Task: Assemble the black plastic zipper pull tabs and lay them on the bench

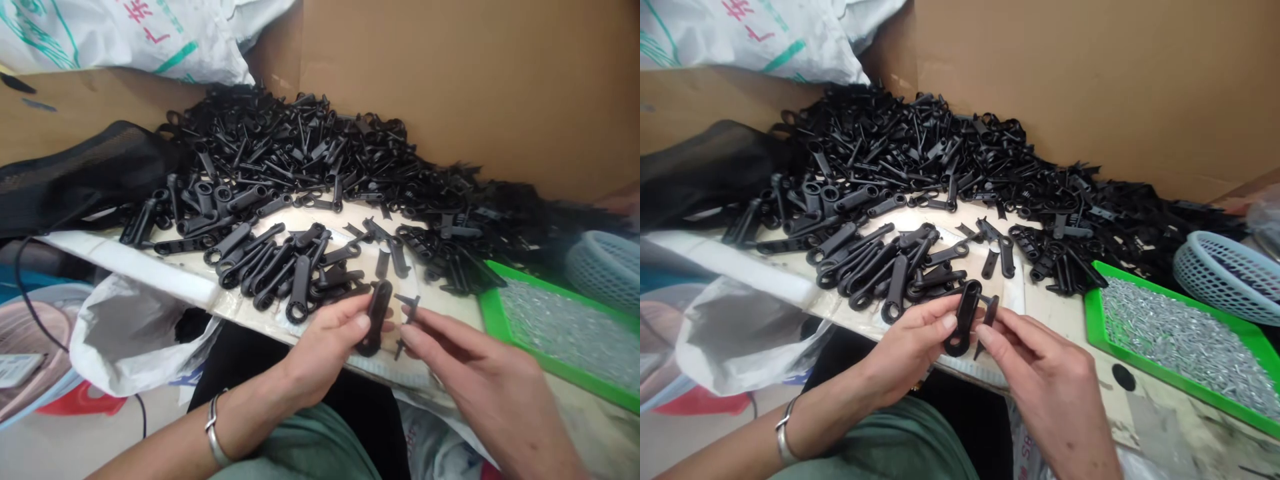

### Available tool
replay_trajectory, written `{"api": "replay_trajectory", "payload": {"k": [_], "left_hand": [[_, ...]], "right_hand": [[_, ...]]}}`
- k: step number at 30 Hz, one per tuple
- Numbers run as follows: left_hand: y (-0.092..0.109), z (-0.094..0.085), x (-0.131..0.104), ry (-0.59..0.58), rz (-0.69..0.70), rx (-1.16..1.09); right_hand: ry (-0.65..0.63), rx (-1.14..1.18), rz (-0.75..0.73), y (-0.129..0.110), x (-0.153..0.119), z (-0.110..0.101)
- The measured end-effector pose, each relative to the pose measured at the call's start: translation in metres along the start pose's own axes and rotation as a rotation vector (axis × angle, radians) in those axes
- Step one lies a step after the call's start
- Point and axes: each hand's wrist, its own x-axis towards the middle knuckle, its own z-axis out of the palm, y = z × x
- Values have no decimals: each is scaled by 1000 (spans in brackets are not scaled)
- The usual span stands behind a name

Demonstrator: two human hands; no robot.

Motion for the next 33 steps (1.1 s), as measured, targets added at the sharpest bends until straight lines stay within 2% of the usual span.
{"api": "replay_trajectory", "payload": {"k": [4, 10, 16, 20, 23, 27, 33], "left_hand": [[-6, 3, 0, -23, 70, 40], [-6, 2, -3, -12, 143, 183], [-11, -7, -4, -122, 180, 287], [-17, -8, -4, -58, 250, 487], [-13, -5, -5, 0, 265, 591], [2, -1, -10, -22, 291, 679], [11, 2, -15, -107, 241, 721]], "right_hand": [[13, -37, 49, -9, -1, 14], [10, -144, 82, -4, 1, 22], [19, -157, 87, -10, 0, 23], [-14, -151, 110, -15, -1, 23], [-90, -104, 162, -14, 2, 21], [-127, 106, 195, -4, 6, 20], [-254, 751, 304, 1, 0, 30]]}}
